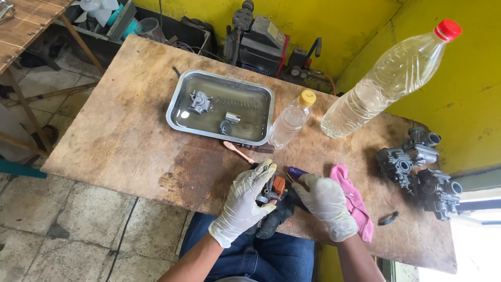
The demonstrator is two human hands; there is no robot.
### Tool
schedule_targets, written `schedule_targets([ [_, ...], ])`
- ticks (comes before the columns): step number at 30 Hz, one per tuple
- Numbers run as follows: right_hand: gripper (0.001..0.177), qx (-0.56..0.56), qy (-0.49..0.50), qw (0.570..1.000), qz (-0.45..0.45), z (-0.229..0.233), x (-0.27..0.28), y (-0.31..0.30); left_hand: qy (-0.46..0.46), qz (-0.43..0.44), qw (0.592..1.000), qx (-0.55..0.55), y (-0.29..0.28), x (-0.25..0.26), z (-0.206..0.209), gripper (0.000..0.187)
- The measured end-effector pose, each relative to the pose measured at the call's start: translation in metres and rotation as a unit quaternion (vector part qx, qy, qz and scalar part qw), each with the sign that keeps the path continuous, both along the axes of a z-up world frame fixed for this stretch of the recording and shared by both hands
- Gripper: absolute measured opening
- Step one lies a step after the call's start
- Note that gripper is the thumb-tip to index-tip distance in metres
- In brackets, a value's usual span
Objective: Cleaning and assembling motorcycle carburetor components on a workbench using tools and cleaning supplies.
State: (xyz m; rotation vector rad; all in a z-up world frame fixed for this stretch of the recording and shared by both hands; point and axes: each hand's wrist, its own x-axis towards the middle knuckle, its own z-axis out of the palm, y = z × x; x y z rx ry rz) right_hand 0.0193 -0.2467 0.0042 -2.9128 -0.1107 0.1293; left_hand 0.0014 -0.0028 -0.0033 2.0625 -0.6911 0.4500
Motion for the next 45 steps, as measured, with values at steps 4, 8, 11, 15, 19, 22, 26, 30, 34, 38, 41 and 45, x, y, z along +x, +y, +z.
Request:
schedule_targets([
  [4,0.028,-0.043,-0.022,0.998,0.037,-0.035,0.005,-0.011,0.002,0.001,1.0,-0.003,0.0,0.0,-0.003,0.089],
  [8,0.016,0.034,-0.066,0.996,0.048,-0.018,0.002,-0.003,0.007,0.003,1.0,0.01,-0.002,0.0,-0.002,0.089],
  [11,0.003,0.092,-0.107,0.989,0.048,-0.023,-0.003,-0.009,0.006,0.007,1.0,0.023,-0.003,0.001,-0.003,0.087],
  [15,0.031,0.051,-0.008,0.999,0.016,-0.013,-0.004,-0.008,-0.003,0.014,0.998,0.06,-0.006,0.001,0.0,0.086],
  [19,0.032,0.054,-0.022,0.998,0.03,-0.011,-0.004,-0.001,-0.01,0.015,0.997,0.08,-0.008,0.002,-0.001,0.088],
  [22,0.033,0.077,-0.02,0.996,0.032,0.001,-0.004,0.006,-0.006,0.006,0.997,0.081,-0.009,0.003,0.002,0.09],
  [26,0.053,0.18,0.033,0.982,-0.036,0.039,-0.011,0.018,-0.003,0.012,0.995,0.097,-0.011,0.004,0.005,0.09],
  [30,0.043,0.523,-0.078,0.847,-0.05,0.031,-0.027,0.005,-0.01,0.008,0.995,0.095,-0.011,0.005,0.005,0.09],
  [34,0.033,0.703,-0.135,0.698,0.027,0.054,-0.039,0.034,0.007,0.002,0.996,0.09,-0.012,0.005,0.009,0.094],
  [38,0.031,0.652,-0.186,0.734,0.05,0.03,-0.043,0.04,0.011,0.005,0.995,0.102,-0.011,0.006,0.008,0.097],
  [41,0.032,0.619,-0.211,0.756,0.034,0.013,-0.043,0.04,0.018,0.003,0.995,0.098,-0.012,0.006,0.008,0.099],
  [45,0.033,0.628,-0.202,0.75,0.035,0.008,-0.042,0.04,0.024,0.006,0.995,0.097,-0.012,0.005,0.009,0.102],
])
